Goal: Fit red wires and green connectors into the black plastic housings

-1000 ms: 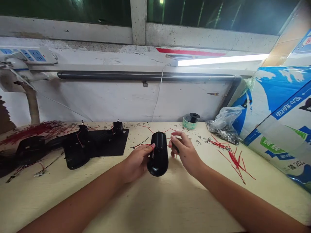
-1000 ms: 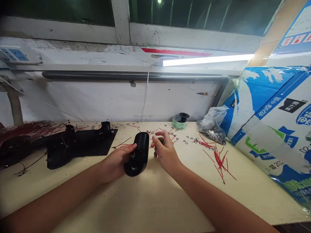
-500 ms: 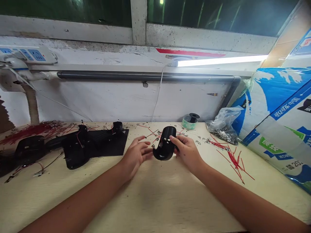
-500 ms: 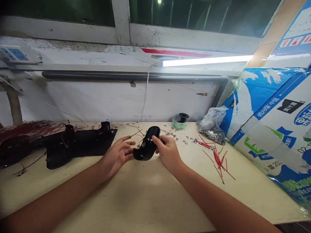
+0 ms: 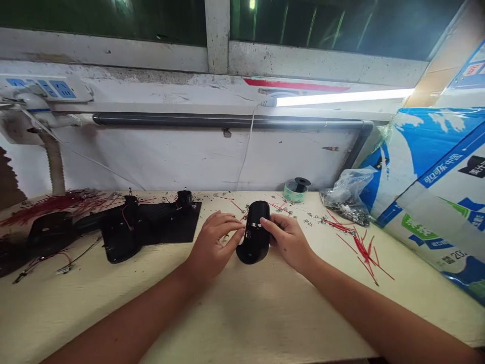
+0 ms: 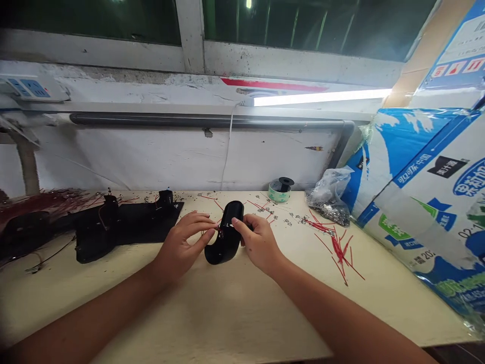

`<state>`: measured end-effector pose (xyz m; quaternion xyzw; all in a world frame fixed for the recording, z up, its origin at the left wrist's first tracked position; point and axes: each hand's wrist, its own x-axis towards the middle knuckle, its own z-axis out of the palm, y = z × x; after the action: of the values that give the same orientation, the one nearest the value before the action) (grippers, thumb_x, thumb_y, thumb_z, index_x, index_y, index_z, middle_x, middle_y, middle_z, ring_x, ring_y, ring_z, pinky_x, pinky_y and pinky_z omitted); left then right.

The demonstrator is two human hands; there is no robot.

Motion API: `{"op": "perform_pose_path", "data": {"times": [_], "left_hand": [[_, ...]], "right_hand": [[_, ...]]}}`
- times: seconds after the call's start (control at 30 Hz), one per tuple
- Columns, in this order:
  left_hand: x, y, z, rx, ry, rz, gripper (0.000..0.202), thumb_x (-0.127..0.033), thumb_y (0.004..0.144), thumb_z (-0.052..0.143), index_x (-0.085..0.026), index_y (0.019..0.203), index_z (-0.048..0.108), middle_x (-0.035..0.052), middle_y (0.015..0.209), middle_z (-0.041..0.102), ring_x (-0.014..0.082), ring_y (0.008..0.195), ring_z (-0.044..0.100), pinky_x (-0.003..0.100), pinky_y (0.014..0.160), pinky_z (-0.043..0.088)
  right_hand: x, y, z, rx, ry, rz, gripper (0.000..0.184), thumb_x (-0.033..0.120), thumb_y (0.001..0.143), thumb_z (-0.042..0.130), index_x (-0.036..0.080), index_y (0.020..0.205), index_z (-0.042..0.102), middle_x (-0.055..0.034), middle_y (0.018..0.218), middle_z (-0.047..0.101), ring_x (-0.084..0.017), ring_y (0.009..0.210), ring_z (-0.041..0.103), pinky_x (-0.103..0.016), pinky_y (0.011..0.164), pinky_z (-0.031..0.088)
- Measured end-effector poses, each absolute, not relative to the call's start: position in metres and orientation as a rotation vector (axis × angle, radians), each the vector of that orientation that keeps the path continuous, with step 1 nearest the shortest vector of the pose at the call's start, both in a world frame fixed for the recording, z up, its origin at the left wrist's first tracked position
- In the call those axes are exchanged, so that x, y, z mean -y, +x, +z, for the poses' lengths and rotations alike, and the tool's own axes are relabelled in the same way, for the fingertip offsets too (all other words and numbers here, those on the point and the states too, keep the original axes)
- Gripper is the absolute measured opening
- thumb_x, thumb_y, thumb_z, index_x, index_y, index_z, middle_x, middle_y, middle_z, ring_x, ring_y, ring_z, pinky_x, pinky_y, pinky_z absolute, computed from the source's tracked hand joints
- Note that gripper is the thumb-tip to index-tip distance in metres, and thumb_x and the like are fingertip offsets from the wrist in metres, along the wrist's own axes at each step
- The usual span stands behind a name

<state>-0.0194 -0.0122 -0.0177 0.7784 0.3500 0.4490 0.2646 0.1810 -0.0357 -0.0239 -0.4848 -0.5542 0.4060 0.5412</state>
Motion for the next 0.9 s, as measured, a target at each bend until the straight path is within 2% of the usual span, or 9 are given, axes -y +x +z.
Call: {"op": "perform_pose_path", "data": {"times": [0.07,0.17,0.23,0.3,0.33,0.4,0.5,0.73,0.9], "left_hand": [[0.011,-0.019,-0.017,-0.97,2.061,1.18,0.021,-0.039,0.087,0.063,-0.026,0.077,0.076,0.004,0.095,0.072,0.0181,0.098,0.061,0.035,0.107,0.037],[0.008,-0.017,-0.018,-0.954,1.886,1.116,0.033,-0.042,0.085,0.065,-0.019,0.061,0.065,0.0045,0.089,0.066,0.015,0.088,0.06,0.028,0.085,0.046],[0.006,-0.017,-0.021,-0.929,1.701,1.055,0.031,-0.043,0.082,0.068,-0.018,0.065,0.062,0.0031,0.083,0.063,0.0111,0.074,0.057,0.023,0.068,0.044],[0.005,-0.016,-0.023,-0.921,1.55,0.985,0.027,-0.044,0.079,0.071,-0.019,0.081,0.063,0.0004,0.077,0.061,0.0078,0.063,0.052,0.02,0.057,0.039],[0.004,-0.016,-0.024,-0.917,1.518,0.964,0.028,-0.044,0.078,0.072,-0.02,0.09,0.063,-0.0004,0.077,0.061,0.0074,0.062,0.052,0.019,0.056,0.039],[0.005,-0.016,-0.025,-0.887,1.542,0.981,0.032,-0.041,0.078,0.073,-0.022,0.101,0.064,0.0015,0.087,0.064,0.0092,0.073,0.059,0.02,0.065,0.047],[0.005,-0.016,-0.026,-0.796,1.624,1.061,0.022,-0.036,0.08,0.072,-0.022,0.097,0.071,0.0049,0.107,0.062,0.0116,0.09,0.062,0.023,0.08,0.053],[0.005,-0.017,-0.027,-0.77,1.629,1.078,0.018,-0.037,0.08,0.071,-0.024,0.091,0.077,0.005,0.114,0.054,0.0118,0.094,0.059,0.02,0.073,0.054],[0.004,-0.017,-0.026,-0.796,1.663,1.062,0.017,-0.038,0.075,0.077,-0.021,0.078,0.075,0.0028,0.1,0.055,0.0091,0.083,0.058,0.02,0.066,0.051]], "right_hand": [[0.036,0.18,-0.024,1.306,-1.12,1.013,0.043,0.05,0.085,0.067,0.018,0.062,0.05,0.0028,0.057,0.042,-0.011,0.052,0.039,-0.027,0.05,0.029],[0.037,0.177,-0.024,1.314,-1.075,1.069,0.042,0.049,0.084,0.069,0.017,0.062,0.052,0.0029,0.059,0.042,-0.01,0.051,0.04,-0.026,0.048,0.028],[0.039,0.175,-0.025,1.332,-1.065,1.074,0.04,0.049,0.084,0.069,0.017,0.064,0.054,0.0027,0.059,0.043,-0.01,0.052,0.04,-0.026,0.049,0.029],[0.04,0.173,-0.025,1.34,-1.06,1.066,0.039,0.049,0.085,0.067,0.017,0.065,0.056,0.0024,0.059,0.043,-0.01,0.053,0.04,-0.026,0.05,0.029],[0.041,0.173,-0.025,1.338,-1.055,1.068,0.039,0.049,0.085,0.067,0.017,0.066,0.056,0.0024,0.059,0.044,-0.01,0.053,0.04,-0.025,0.05,0.029],[0.041,0.173,-0.026,1.317,-1.04,1.094,0.038,0.048,0.085,0.068,0.017,0.066,0.056,0.0026,0.059,0.044,-0.01,0.054,0.04,-0.025,0.05,0.029],[0.039,0.173,-0.027,1.274,-1.035,1.15,0.041,0.05,0.083,0.069,0.017,0.064,0.052,0.0034,0.056,0.043,-0.009,0.051,0.038,-0.025,0.049,0.027],[0.039,0.171,-0.026,1.159,-1.034,1.331,0.039,0.05,0.079,0.072,0.018,0.066,0.054,0.0038,0.052,0.047,-0.01,0.047,0.039,-0.024,0.046,0.028],[0.041,0.169,-0.025,1.134,-1.021,1.396,0.035,0.046,0.078,0.073,0.017,0.065,0.057,0.0033,0.053,0.047,-0.009,0.047,0.039,-0.024,0.046,0.026]]}}
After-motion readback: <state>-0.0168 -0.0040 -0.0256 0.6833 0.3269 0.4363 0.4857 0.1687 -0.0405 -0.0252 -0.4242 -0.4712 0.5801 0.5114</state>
